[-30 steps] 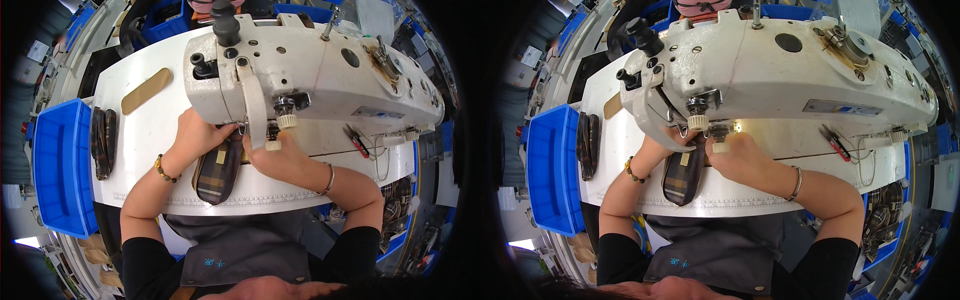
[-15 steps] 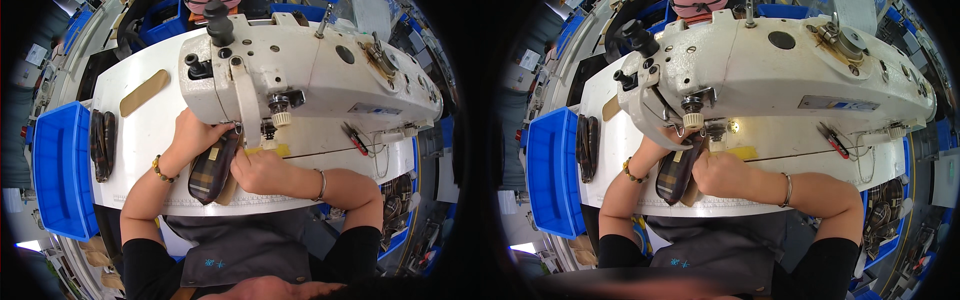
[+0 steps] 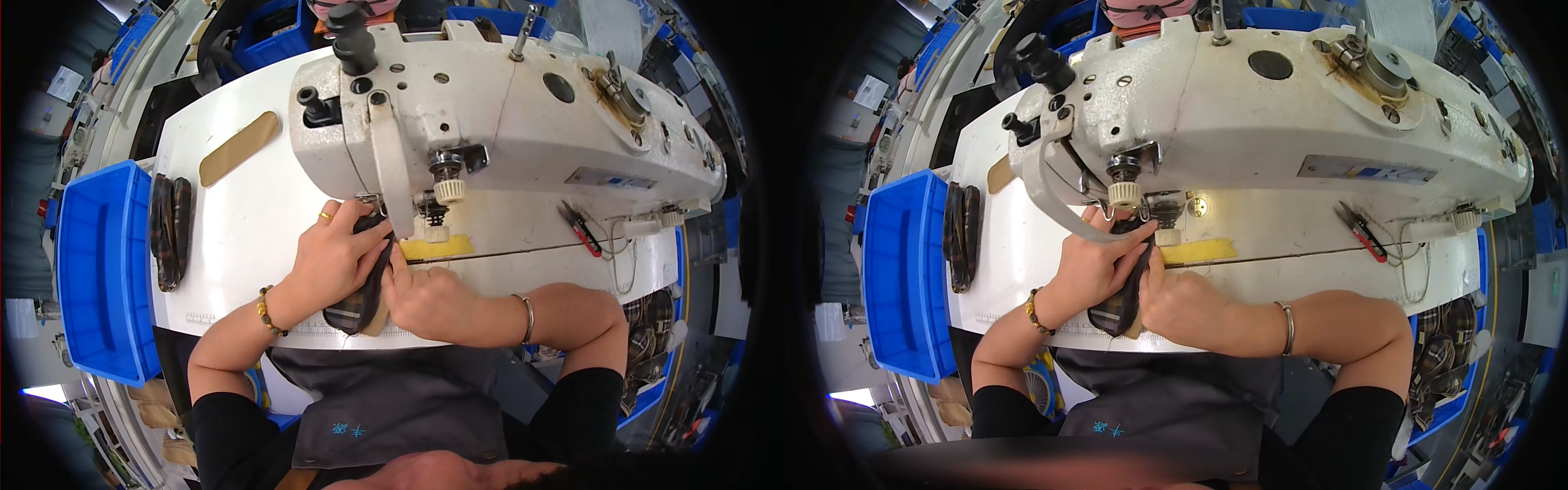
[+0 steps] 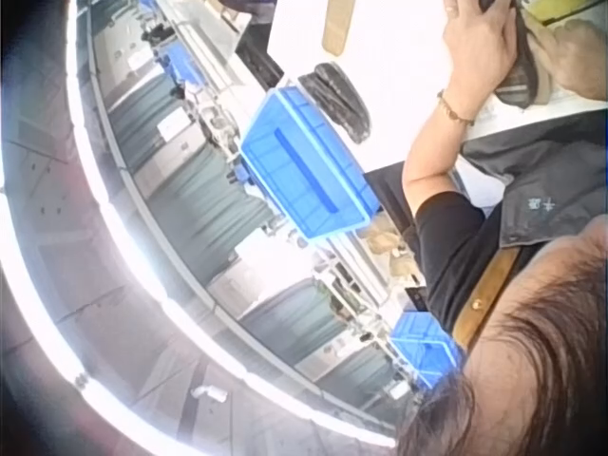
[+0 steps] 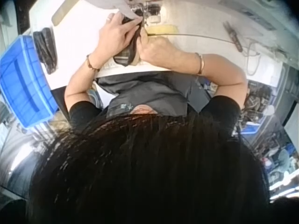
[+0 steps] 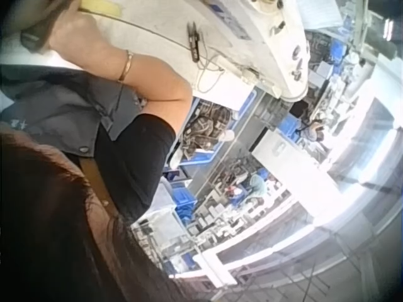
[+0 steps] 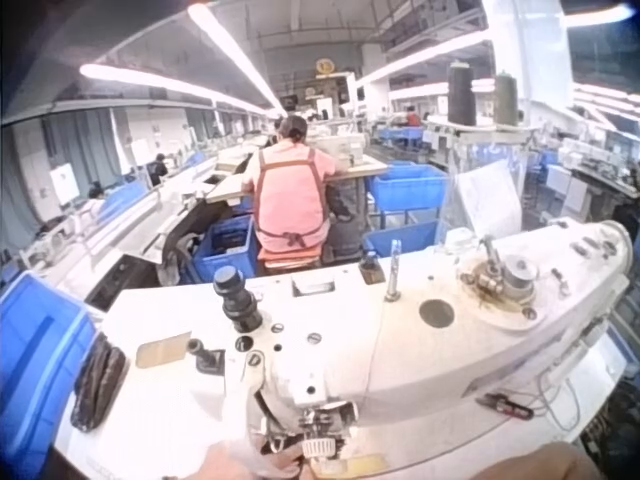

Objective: Using an industrial sewing machine to stitch components of a fabric shoe upper.

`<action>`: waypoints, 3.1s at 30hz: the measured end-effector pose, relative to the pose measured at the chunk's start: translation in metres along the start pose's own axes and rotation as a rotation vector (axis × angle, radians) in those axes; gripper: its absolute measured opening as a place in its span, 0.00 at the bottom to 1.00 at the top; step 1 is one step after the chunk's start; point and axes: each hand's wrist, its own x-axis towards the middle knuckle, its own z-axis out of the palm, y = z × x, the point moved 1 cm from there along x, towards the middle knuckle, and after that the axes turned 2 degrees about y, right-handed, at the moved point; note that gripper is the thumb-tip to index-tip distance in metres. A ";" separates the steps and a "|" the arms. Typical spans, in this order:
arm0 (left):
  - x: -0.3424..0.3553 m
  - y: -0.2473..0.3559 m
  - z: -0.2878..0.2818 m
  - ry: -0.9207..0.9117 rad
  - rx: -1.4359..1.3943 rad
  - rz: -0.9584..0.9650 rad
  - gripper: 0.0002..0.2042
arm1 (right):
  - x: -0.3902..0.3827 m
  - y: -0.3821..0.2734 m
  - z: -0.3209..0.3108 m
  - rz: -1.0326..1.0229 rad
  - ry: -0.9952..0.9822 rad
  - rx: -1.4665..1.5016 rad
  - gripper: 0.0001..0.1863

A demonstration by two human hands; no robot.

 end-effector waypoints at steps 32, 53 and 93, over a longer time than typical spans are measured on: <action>-0.019 0.015 -0.060 -0.402 0.017 0.195 0.39 | 0.004 0.004 -0.003 -0.033 0.074 0.139 0.11; -0.012 0.011 -0.033 -0.374 -0.057 0.217 0.27 | -0.006 -0.007 -0.003 -0.104 0.053 0.090 0.16; -0.006 0.001 0.001 -0.186 -0.062 0.133 0.24 | 0.002 0.005 0.009 -0.036 0.128 0.051 0.08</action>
